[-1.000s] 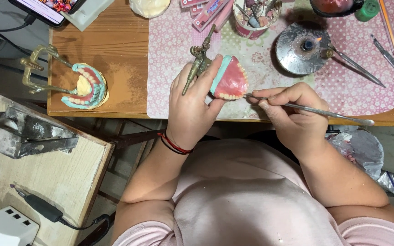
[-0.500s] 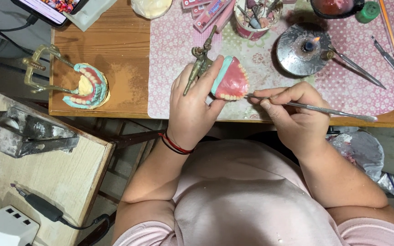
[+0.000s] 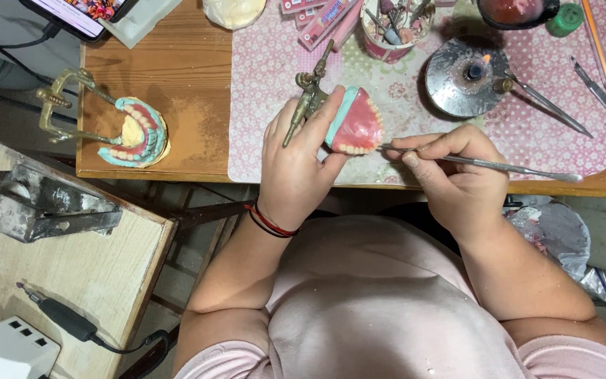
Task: The person is shaping a denture base by applying heated wax to a dental model using a carving tool at a laboratory bench.
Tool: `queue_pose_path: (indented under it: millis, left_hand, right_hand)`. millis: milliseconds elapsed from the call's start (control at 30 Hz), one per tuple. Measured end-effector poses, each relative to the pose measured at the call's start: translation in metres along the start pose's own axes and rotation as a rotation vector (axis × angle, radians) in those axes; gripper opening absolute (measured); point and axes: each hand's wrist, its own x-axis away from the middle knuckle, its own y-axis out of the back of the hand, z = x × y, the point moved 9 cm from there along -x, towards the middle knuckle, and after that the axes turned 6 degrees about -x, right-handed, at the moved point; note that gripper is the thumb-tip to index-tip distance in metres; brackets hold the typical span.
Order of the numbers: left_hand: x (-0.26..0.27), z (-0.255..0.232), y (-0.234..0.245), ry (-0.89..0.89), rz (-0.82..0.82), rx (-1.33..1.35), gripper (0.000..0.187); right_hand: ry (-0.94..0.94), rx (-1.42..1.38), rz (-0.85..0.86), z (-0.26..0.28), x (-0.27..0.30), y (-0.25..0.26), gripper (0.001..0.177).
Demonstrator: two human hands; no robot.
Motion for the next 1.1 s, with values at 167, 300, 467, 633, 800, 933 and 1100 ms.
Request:
queue_pose_path:
  millis: [167, 300, 467, 633, 800, 933, 1100]
  left_hand:
    - [-0.001, 0.0, 0.003, 0.005, -0.017, 0.027, 0.07]
    - [-0.003, -0.002, 0.005, -0.008, -0.009, 0.035, 0.072]
    - [-0.001, 0.0, 0.003, -0.004, -0.006, 0.038, 0.072]
    - [-0.001, -0.001, 0.004, -0.01, -0.015, 0.03, 0.07]
    - [0.001, 0.005, -0.005, 0.016, 0.045, 0.02, 0.078]
    - [-0.003, -0.002, 0.002, -0.004, 0.054, 0.098, 0.075]
    - [-0.008, -0.015, 0.008, -0.146, -0.054, 0.058, 0.062]
  right_hand:
    - [-0.018, -0.008, 0.018, -0.002, 0.001, 0.0, 0.021]
    - [0.018, 0.004, 0.005, 0.0, 0.0, 0.002, 0.022]
    - [-0.037, -0.023, -0.003, -0.006, 0.001, 0.003, 0.022]
    - [-0.062, -0.086, 0.011, -0.003, -0.002, 0.006, 0.022]
    - [0.038, -0.241, -0.004, 0.003, -0.004, 0.024, 0.024]
    - [0.104, -0.309, -0.092, 0.014, 0.0, 0.064, 0.024]
    - [0.259, 0.094, -0.396, 0.054, 0.043, 0.179, 0.031]
